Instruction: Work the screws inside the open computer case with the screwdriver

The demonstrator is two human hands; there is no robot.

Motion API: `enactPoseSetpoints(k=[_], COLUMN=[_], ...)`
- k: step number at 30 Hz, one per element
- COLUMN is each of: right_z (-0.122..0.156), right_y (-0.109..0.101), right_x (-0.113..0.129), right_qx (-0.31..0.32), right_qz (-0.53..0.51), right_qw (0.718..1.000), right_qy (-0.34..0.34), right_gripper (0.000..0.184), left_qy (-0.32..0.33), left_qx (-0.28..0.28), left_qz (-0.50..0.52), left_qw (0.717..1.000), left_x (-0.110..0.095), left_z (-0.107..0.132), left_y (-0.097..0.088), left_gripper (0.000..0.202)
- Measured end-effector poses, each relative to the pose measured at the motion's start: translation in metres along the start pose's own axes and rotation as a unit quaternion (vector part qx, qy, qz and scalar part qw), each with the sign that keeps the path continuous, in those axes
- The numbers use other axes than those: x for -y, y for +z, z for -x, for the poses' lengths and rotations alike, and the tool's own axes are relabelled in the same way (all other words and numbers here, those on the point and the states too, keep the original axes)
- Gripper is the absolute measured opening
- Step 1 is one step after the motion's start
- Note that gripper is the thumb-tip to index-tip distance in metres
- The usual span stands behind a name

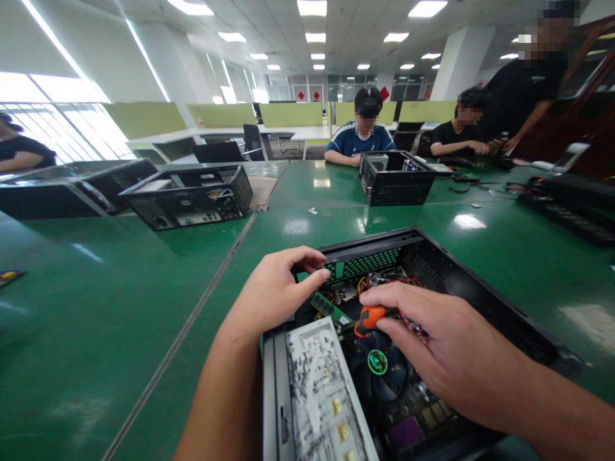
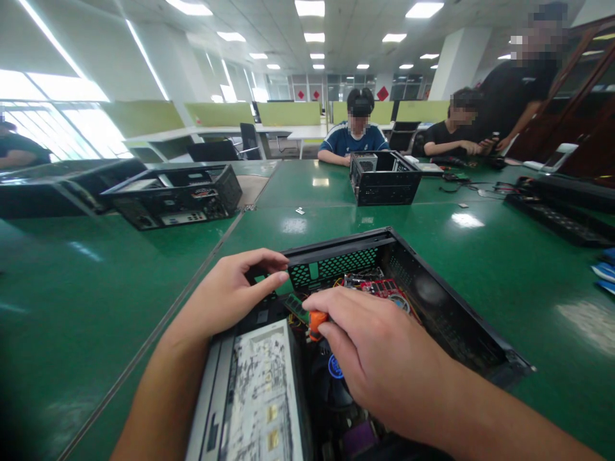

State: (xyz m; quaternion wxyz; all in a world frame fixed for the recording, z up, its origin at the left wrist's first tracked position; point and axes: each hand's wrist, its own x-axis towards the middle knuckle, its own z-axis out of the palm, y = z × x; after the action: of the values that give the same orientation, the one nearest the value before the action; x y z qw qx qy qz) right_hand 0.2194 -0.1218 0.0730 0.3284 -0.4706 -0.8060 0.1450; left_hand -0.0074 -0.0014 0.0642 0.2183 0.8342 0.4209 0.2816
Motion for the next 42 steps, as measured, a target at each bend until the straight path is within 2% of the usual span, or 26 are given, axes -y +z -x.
enactPoseSetpoints(k=[3,8,13,17,19,20,24,32,42], right_z=[0.000,0.001,0.009,0.041,0.065,0.075,0.100,0.102,0.096], right_y=[0.000,0.001,-0.008,-0.015,-0.015,-0.015,-0.012,-0.008,-0.010], right_x=[0.000,0.002,0.005,-0.007,-0.020,-0.026,-0.046,-0.054,-0.044], right_qx=[0.005,0.019,-0.014,-0.109,-0.154,-0.159,-0.145,-0.135,-0.158], right_qz=[-0.008,-0.002,0.021,0.091,0.129,0.138,0.158,0.147,0.156], right_qw=[1.000,1.000,0.999,0.987,0.979,0.978,0.977,0.980,0.975], right_qy=[0.007,0.025,-0.021,-0.070,-0.035,0.002,-0.021,-0.015,-0.021], right_gripper=[0.028,0.011,0.024,0.034,0.037,0.036,0.030,0.030,0.028], left_qy=[0.002,0.001,0.001,-0.004,-0.009,-0.011,-0.017,-0.024,-0.022], left_qx=[-0.001,-0.004,0.001,0.003,0.006,0.007,0.012,0.006,0.003], left_qz=[0.001,-0.002,-0.003,-0.004,-0.002,-0.002,-0.011,-0.013,-0.019], left_qw=[1.000,1.000,1.000,1.000,1.000,1.000,1.000,1.000,1.000], left_x=[0.000,0.000,0.000,0.000,0.000,-0.001,-0.002,-0.004,-0.003], left_z=[0.000,0.000,-0.001,0.000,0.000,-0.001,-0.002,-0.003,-0.004], left_y=[0.001,0.000,0.000,-0.001,-0.001,-0.001,-0.001,0.001,0.001], left_gripper=[0.026,0.025,0.026,0.025,0.025,0.025,0.026,0.023,0.026])
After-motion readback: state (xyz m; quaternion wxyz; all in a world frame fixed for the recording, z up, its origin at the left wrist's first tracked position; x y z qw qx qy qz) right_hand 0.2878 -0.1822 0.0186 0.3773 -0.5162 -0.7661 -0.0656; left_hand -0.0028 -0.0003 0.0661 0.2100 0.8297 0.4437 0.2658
